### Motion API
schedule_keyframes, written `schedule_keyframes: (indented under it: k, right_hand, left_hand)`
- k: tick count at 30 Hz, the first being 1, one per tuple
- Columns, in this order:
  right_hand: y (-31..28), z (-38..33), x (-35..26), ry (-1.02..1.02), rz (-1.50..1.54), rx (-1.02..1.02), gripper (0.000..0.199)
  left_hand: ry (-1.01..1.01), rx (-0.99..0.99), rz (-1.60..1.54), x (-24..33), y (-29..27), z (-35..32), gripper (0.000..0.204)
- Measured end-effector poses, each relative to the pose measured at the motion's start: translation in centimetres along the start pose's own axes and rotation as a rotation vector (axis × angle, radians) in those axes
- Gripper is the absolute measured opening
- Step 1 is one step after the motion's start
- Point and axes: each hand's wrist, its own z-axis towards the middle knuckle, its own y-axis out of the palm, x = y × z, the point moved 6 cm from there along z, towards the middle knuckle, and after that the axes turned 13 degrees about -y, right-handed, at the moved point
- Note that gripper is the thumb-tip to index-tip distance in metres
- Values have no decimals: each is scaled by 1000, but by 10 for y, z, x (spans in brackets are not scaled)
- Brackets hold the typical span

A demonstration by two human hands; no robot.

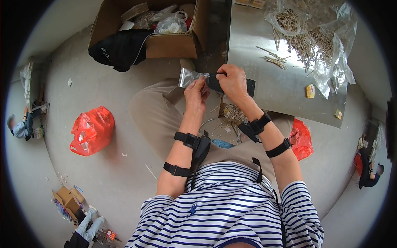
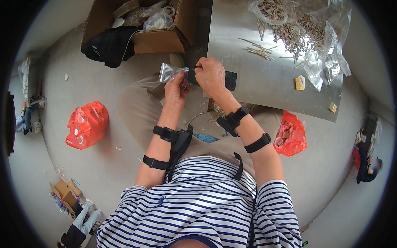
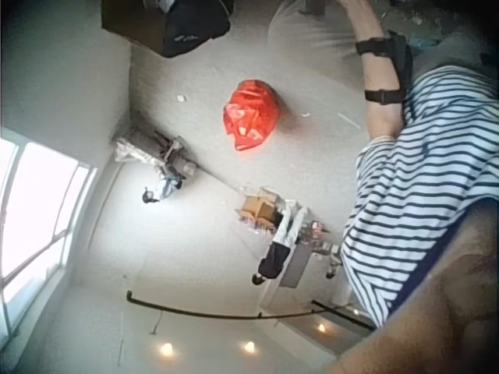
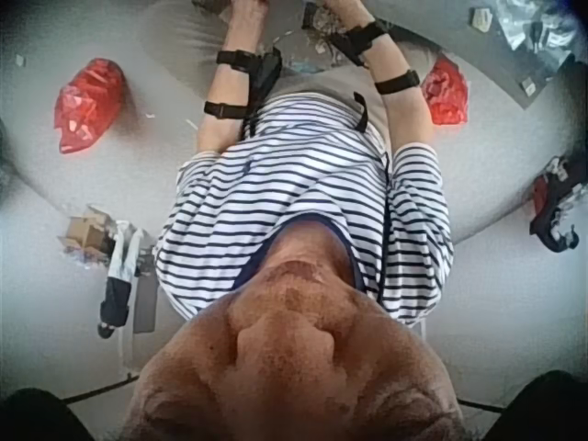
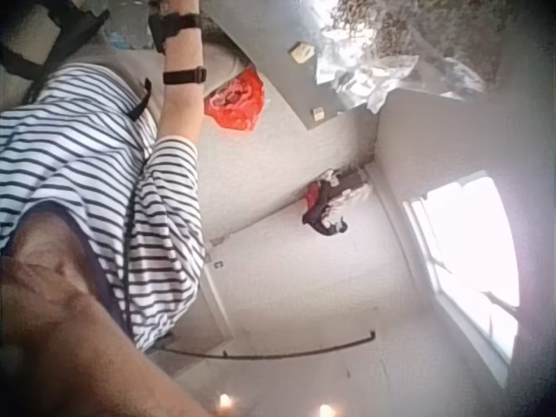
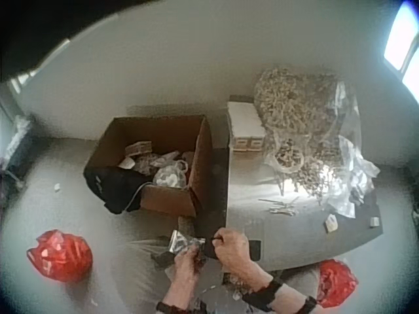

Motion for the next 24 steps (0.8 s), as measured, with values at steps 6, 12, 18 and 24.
schedule_keyframes:
  k: [6, 12, 18, 24]
  right_hand:
    - [-3, 0, 0, 14, -14, 4, 13]
    - [-2, 1, -1, 5, -33, 5, 13]
    - [-1, 1, 0, 4, -8, 2, 13]
    - [-4, 1, 4, 57, 35, -8, 14]
  left_hand:
    - [-30, -11, -7, 0, 7, -6, 16]
    - [24, -84, 97, 5, 6, -7, 25]
    - [77, 10, 162, 7, 7, -9, 33]
    - [123, 27, 269, 21, 11, -17, 26]
